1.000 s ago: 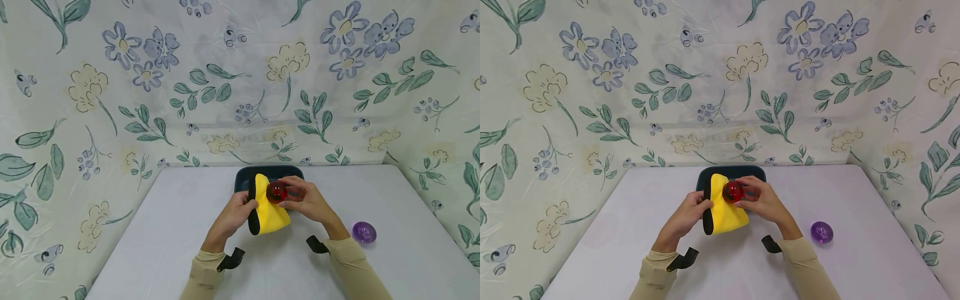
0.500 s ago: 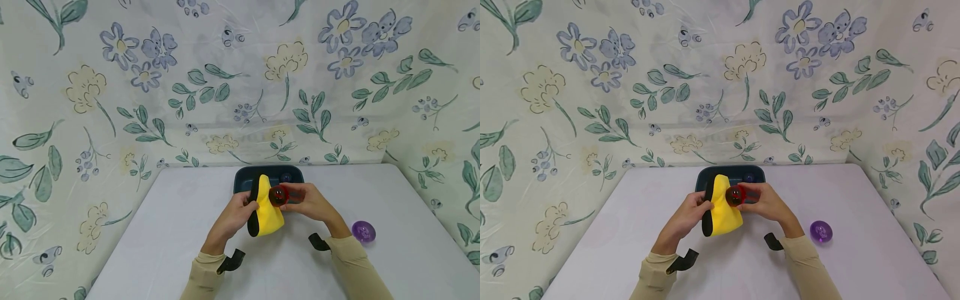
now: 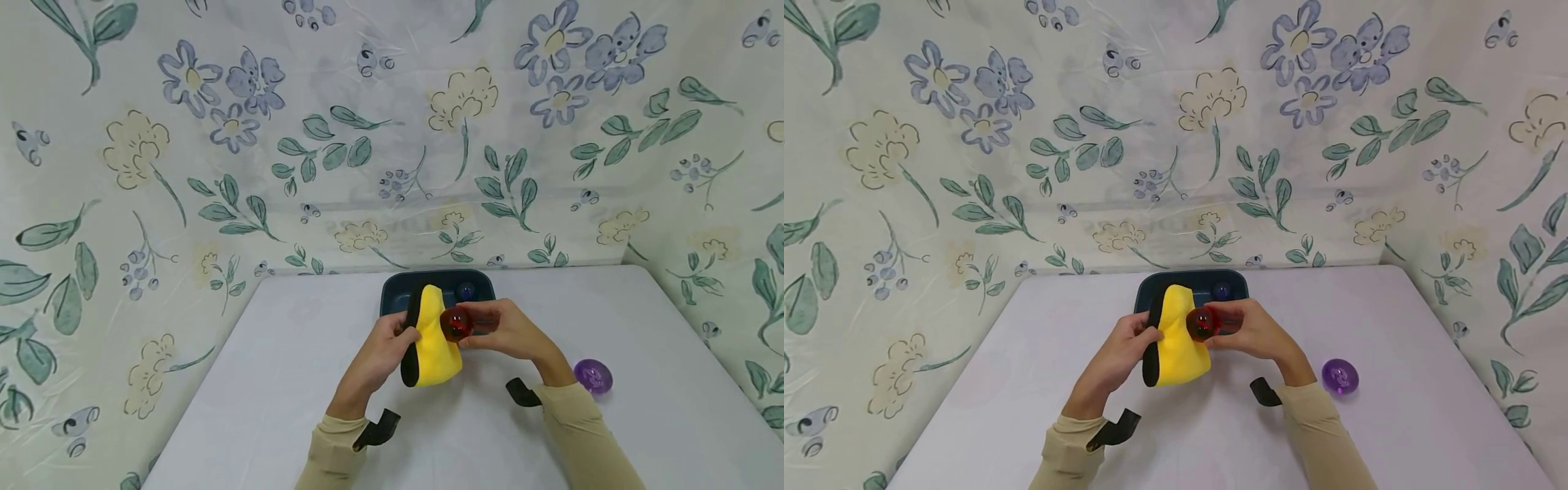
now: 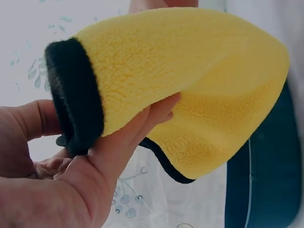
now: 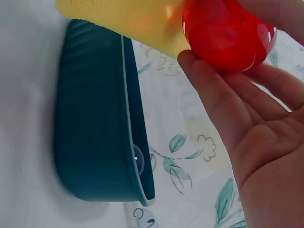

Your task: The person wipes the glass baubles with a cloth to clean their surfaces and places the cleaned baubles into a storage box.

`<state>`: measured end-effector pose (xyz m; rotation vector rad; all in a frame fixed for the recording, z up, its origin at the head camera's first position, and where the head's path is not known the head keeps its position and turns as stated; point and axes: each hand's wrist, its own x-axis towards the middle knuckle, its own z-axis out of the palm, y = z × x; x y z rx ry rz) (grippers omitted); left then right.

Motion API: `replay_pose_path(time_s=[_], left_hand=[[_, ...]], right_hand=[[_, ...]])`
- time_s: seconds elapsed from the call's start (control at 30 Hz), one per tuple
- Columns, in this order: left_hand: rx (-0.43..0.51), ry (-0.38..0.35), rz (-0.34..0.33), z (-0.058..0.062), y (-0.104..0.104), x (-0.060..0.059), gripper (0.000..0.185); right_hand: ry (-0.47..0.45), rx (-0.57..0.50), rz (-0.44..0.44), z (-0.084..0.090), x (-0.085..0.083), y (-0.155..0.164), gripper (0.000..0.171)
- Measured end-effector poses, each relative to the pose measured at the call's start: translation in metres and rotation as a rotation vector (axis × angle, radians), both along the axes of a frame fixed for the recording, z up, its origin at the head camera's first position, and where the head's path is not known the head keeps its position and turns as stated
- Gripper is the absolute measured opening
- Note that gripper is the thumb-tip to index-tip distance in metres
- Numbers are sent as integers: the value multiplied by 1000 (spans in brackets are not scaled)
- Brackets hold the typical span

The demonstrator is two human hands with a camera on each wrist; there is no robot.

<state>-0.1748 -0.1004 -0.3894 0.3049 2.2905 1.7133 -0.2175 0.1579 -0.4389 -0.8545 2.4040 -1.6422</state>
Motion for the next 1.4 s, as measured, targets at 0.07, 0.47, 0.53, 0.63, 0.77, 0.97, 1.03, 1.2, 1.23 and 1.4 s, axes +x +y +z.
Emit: replay_pose_path(time_s=[0.07, 0.47, 0.53, 0.63, 0.77, 0.97, 1.03, 1.2, 1.23, 1.4], left_hand=[[11, -7, 5, 0, -1, 0, 40], [30, -13, 23, 1, -4, 0, 40], [31, -10, 26, 1, -4, 0, 40], [29, 5, 29, 1, -5, 0, 39], [23, 20, 34, 0, -6, 0, 37], [16, 5, 33, -1, -8, -2, 37], [18, -3, 26, -1, -9, -3, 37], [24, -12, -2, -1, -11, -6, 36], [24, -14, -6, -1, -12, -6, 36], [25, -17, -19, -1, -13, -8, 37]], right_hand=[[-8, -9, 7, 0, 0, 2, 64], [-47, -50, 88, 6, 5, 4, 61], [-42, -50, 105, 7, 5, 4, 60], [-36, -47, 126, 8, 7, 2, 60], [-19, -41, 131, 10, 9, -2, 62], [6, -68, 134, 12, 13, -7, 61], [5, -81, 133, 12, 13, -8, 60], [-1, -108, 119, 12, 15, -10, 60], [1, -117, 116, 12, 15, -11, 60], [15, -161, 104, 12, 16, -15, 59]])
